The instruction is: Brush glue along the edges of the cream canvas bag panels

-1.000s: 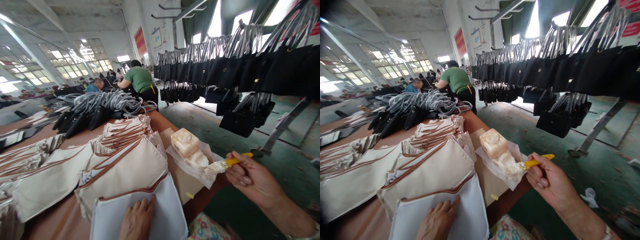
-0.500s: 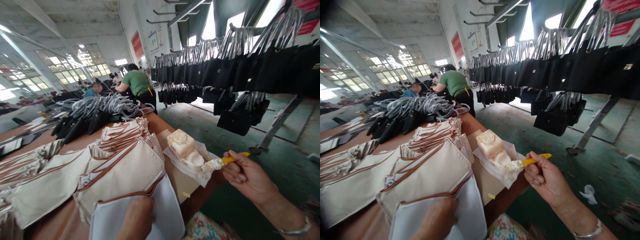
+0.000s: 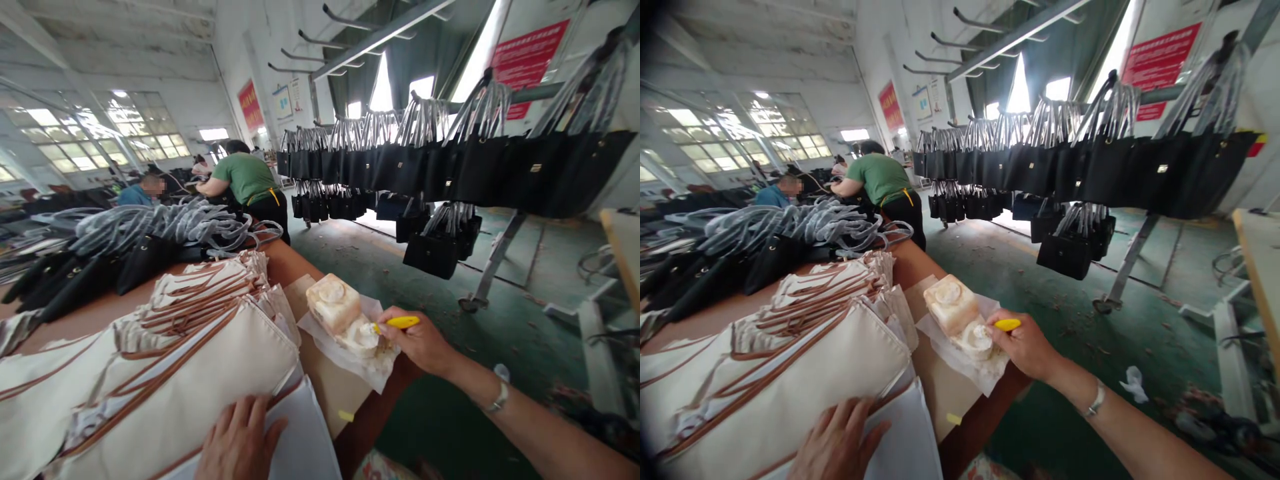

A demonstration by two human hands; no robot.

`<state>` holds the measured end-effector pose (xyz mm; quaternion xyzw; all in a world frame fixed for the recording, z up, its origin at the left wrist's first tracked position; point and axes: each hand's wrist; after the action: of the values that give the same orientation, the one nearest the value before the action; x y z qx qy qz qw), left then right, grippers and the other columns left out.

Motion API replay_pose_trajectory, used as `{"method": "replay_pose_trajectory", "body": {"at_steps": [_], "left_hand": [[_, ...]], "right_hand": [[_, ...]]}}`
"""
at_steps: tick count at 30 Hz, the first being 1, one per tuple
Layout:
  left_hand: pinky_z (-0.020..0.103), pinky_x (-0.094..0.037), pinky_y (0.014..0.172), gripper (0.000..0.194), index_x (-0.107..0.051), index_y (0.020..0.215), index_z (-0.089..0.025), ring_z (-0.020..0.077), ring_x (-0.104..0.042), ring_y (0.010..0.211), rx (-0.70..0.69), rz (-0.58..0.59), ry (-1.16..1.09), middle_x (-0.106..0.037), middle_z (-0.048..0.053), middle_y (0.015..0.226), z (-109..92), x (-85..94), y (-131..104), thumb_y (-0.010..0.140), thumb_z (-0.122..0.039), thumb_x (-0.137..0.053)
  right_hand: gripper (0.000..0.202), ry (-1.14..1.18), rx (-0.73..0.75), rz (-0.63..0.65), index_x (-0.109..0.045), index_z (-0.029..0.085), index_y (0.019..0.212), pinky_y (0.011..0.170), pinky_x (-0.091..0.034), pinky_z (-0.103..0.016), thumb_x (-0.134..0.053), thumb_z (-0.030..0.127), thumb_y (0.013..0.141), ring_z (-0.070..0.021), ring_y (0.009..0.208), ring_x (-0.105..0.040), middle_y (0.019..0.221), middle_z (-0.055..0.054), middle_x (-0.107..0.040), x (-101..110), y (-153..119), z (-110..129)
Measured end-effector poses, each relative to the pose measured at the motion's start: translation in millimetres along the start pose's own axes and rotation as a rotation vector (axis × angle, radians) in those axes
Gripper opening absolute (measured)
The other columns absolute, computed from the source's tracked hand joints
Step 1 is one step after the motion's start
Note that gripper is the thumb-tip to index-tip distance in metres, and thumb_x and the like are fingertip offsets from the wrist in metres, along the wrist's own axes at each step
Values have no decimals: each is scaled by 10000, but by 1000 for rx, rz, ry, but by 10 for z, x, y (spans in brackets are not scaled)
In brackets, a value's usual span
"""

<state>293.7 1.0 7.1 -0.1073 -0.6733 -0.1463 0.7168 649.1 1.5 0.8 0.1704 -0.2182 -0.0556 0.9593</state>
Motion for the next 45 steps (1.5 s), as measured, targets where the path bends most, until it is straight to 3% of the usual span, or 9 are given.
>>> {"method": "replay_pose_trajectory", "body": {"at_steps": [5, 10, 14, 17, 21, 25, 31, 38, 45], "left_hand": [[437, -401, 848, 272, -672, 981, -181, 292, -597, 960, 45, 105, 112, -675, 103, 973, -261, 51, 133, 940, -317, -440], [360, -445, 849, 258, -632, 1020, -213, 245, -623, 1033, 59, 219, -16, -653, 78, 1031, -200, 77, 117, 959, -328, -409], [340, -470, 836, 301, -607, 994, -236, 210, -654, 1008, 84, 267, -87, -642, 56, 1021, -188, 133, 98, 987, -331, -322], [340, -483, 819, 344, -602, 1008, -230, 211, -669, 988, 77, 246, -33, -645, 69, 1029, -232, 164, 62, 994, -288, -264], [343, -497, 798, 349, -580, 1043, -199, 231, -690, 989, 80, 285, -4, -674, 102, 1065, -250, 138, 28, 982, -198, -236], [360, -493, 757, 321, -545, 1108, -194, 267, -713, 956, 143, 366, -106, -731, 108, 1015, -180, 81, 13, 998, -274, -254], [267, -420, 668, 305, -616, 805, -240, 205, -694, 810, 148, 316, -308, -721, 25, 857, -50, 90, -38, 953, -383, -390], [238, -418, 719, 279, -670, 718, -213, 163, -605, 803, 135, 175, -538, -661, 6, 832, -83, 171, -148, 883, -383, -522], [207, -412, 630, 298, -729, 788, -207, 137, -551, 704, 125, 166, -804, -553, 6, 748, -103, 201, -289, 860, -426, -541]], "right_hand": [[94, -82, 84, 115, -714, 219, 861, 704, -443, -309, -624, 244, 875, -208, 734, -612, 800, -25, -687, -54, 132, -48], [144, -126, 200, 145, -702, 229, 984, 676, -445, -298, -568, 227, 931, -196, 737, -609, 834, -46, -684, 97, 59, 59], [200, -234, 393, 350, -704, 234, 1060, 684, -445, -295, -548, 198, 940, -204, 775, -608, 877, -71, -675, 244, -112, 154], [197, -281, 398, 439, -713, 237, 1053, 676, -432, -294, -560, 192, 936, -209, 777, -604, 868, -78, -668, 352, -211, 272], [173, -156, 259, 280, -723, 224, 1015, 635, -436, -288, -566, 228, 944, -191, 694, -608, 802, -56, -652, 342, -265, 274], [170, 140, -112, -22, -719, 221, 967, 463, -406, -245, -650, 358, 894, -150, 473, -555, 638, 7, -630, 206, -337, -32], [237, 388, -335, -414, -697, 163, 850, 349, -305, -195, -770, 380, 789, -106, 378, -443, 536, 7, -588, 258, -438, -154], [201, 776, -313, -265, -637, 173, 801, 361, -198, -181, -690, 358, 860, -51, 357, -309, 439, 60, -444, -88, -400, 533], [257, 706, -328, -39, -590, 183, 810, 343, -173, -184, -648, 421, 885, -54, 341, -274, 431, 82, -435, -656, -379, 777]]}}
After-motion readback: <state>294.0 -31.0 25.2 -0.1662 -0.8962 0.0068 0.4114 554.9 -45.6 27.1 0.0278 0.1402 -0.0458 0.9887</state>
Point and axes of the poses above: each hand's wrist, its own y-axis towards the middle knuckle, its own x-axis out of the back of the hand, z = x × y
